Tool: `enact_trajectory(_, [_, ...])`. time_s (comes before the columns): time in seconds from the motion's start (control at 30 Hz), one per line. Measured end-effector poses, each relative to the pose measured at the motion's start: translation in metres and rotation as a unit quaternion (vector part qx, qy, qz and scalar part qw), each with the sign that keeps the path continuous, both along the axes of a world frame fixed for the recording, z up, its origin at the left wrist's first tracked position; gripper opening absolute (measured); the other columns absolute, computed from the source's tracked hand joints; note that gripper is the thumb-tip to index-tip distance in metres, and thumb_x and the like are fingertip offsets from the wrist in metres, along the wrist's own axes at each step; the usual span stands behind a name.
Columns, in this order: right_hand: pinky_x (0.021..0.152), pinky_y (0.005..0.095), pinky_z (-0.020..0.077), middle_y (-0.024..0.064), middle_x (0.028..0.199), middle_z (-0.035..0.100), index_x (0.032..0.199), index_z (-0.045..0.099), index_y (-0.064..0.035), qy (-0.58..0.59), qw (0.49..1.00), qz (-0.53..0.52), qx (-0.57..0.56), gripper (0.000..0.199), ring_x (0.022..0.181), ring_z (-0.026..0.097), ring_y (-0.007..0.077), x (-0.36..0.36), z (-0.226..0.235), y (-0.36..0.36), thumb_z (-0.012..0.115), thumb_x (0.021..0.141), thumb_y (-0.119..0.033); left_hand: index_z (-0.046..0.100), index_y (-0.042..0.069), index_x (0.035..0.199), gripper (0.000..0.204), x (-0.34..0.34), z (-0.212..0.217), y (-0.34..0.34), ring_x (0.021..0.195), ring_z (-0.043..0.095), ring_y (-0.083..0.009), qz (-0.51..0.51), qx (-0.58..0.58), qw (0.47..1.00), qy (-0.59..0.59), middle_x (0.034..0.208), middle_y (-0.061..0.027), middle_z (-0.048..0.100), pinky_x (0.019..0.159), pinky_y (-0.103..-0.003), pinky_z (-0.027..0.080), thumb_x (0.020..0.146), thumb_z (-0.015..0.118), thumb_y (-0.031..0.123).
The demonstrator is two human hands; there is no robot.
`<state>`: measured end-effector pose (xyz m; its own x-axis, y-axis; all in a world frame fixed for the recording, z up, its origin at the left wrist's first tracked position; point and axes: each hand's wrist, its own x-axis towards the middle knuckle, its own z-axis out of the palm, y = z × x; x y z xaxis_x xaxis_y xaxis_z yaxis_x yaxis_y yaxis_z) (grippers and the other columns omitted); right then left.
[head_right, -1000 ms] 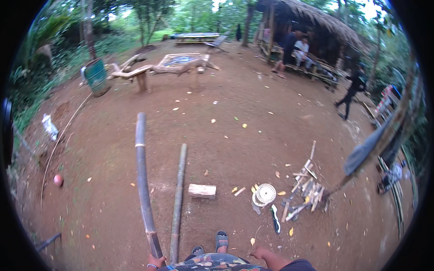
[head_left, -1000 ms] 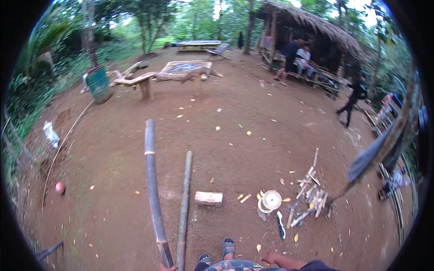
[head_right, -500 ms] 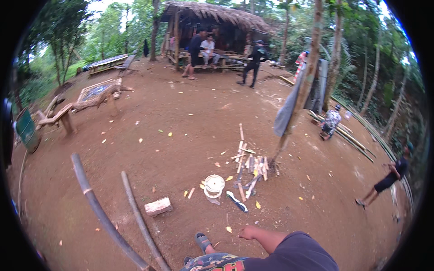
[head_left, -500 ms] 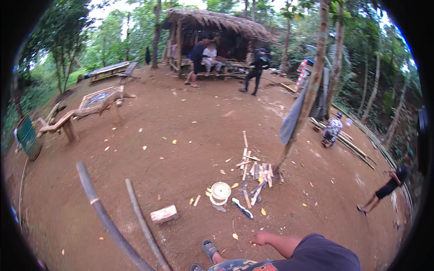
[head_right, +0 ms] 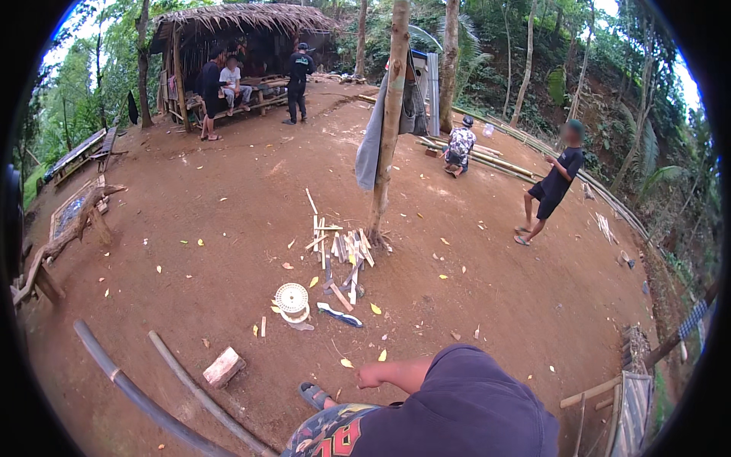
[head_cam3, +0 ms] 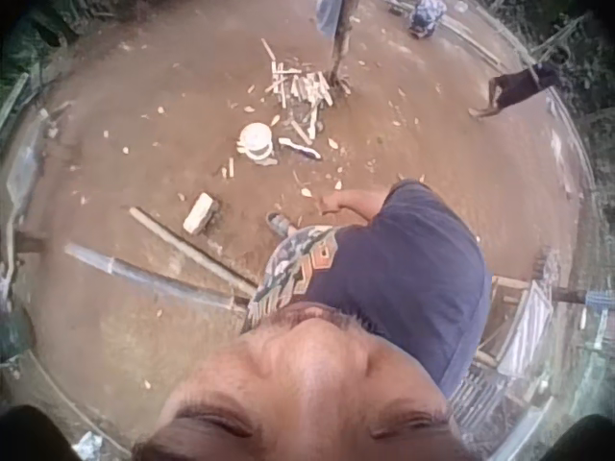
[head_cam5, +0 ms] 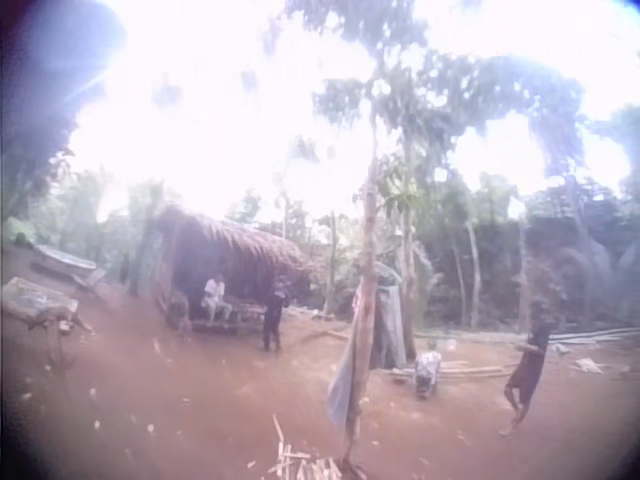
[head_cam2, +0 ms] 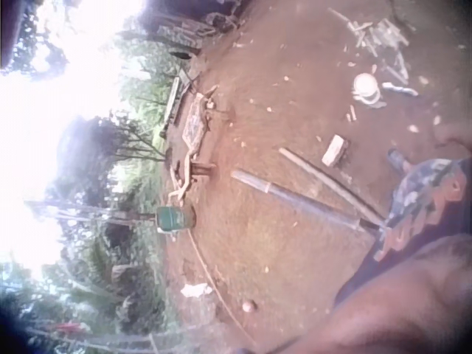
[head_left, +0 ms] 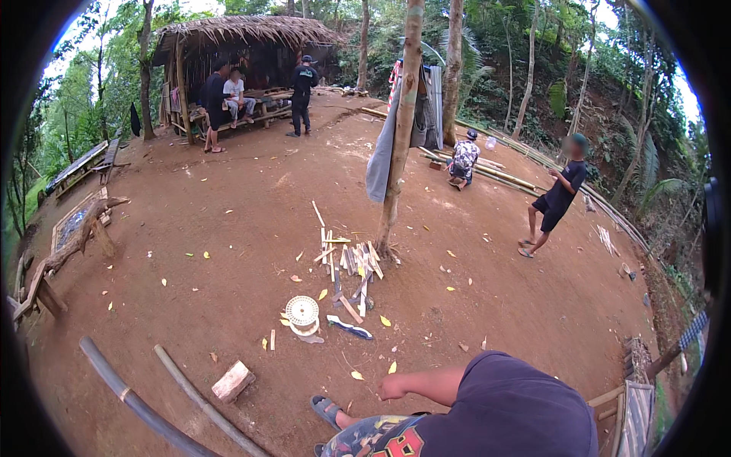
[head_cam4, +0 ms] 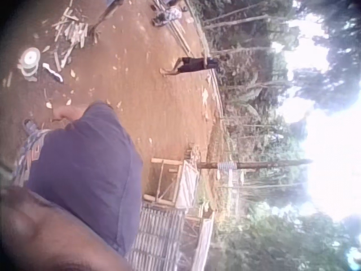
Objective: The person measures a bamboo structure and bamboo poles using a tape measure. They then position a bamboo pole on a wooden block and use a hand saw to cut it.
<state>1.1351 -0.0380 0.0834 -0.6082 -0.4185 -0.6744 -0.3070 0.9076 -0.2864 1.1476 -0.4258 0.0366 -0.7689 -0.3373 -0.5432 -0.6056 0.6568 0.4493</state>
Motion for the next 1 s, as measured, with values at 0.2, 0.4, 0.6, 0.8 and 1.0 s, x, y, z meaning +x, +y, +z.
enact_trajectory(0.2, [0.094, 0.0466, 0.0481, 0.0227, 0.119, 0.064, 0.124, 0.062, -0.0054, 0.007, 0.983, -0.182, 0.025, 0.054, 0.109, 0.061, 0.0399, 0.018, 0.044, 0.016, 0.064, 0.087, -0.044, 0.051, -0.009, 0.127, 0.094, 0.017, -0.011, 0.001, 0.112, 0.064, -0.0349, 0.012, 0.003, 1.0, -0.023, 0.122, -0.0266, 0.063, 0.096, -0.042, 0.052, 0.054, 0.091, 0.035])
enact_trajectory(0.4, [0.097, 0.045, 0.047, 0.0231, 0.12, 0.063, 0.13, 0.058, -0.0062, -0.027, 0.992, -0.113, 0.041, 0.06, 0.111, 0.06, 0.0391, 0.021, 0.024, 0.046, 0.063, 0.087, -0.047, 0.051, -0.009, 0.127, 0.094, 0.049, -0.024, -0.008, 0.112, 0.064, -0.0349, 0.061, 0.013, 0.996, -0.056, 0.123, -0.0267, 0.063, 0.096, -0.042, 0.052, 0.053, 0.091, 0.034])
enact_trajectory(0.6, [0.1, 0.0435, 0.046, 0.0222, 0.124, 0.063, 0.132, 0.057, -0.0072, -0.029, 0.986, -0.158, 0.053, 0.064, 0.116, 0.059, 0.0372, 0.006, 0.052, 0.02, 0.061, 0.088, -0.053, 0.051, -0.01, 0.127, 0.095, 0.078, -0.029, -0.013, 0.112, 0.064, -0.0349, 0.1, 0.015, 0.992, -0.079, 0.123, -0.0268, 0.062, 0.097, -0.041, 0.051, 0.053, 0.091, 0.033])
enact_trajectory(0.8, [0.1, 0.0421, 0.0463, 0.0197, 0.127, 0.063, 0.134, 0.056, -0.0076, -0.027, 0.988, -0.145, 0.036, 0.069, 0.118, 0.059, 0.036, -0.012, 0.066, -0.009, 0.061, 0.087, -0.058, 0.051, -0.01, 0.127, 0.095, 0.091, -0.034, -0.015, 0.113, 0.063, -0.0349, 0.127, 0.014, 0.987, -0.093, 0.123, -0.027, 0.062, 0.097, -0.041, 0.051, 0.053, 0.092, 0.033])
enact_trajectory(1.0, [0.099, 0.0423, 0.0469, 0.0199, 0.125, 0.064, 0.133, 0.056, -0.008, -0.036, 0.988, -0.146, 0.035, 0.069, 0.116, 0.06, 0.0367, -0.016, 0.061, -0.006, 0.063, 0.086, -0.058, 0.05, -0.01, 0.127, 0.095, 0.094, -0.038, -0.014, 0.113, 0.063, -0.0349, 0.145, 0.015, 0.984, -0.1, 0.124, -0.0271, 0.062, 0.097, -0.041, 0.051, 0.053, 0.092, 0.032])
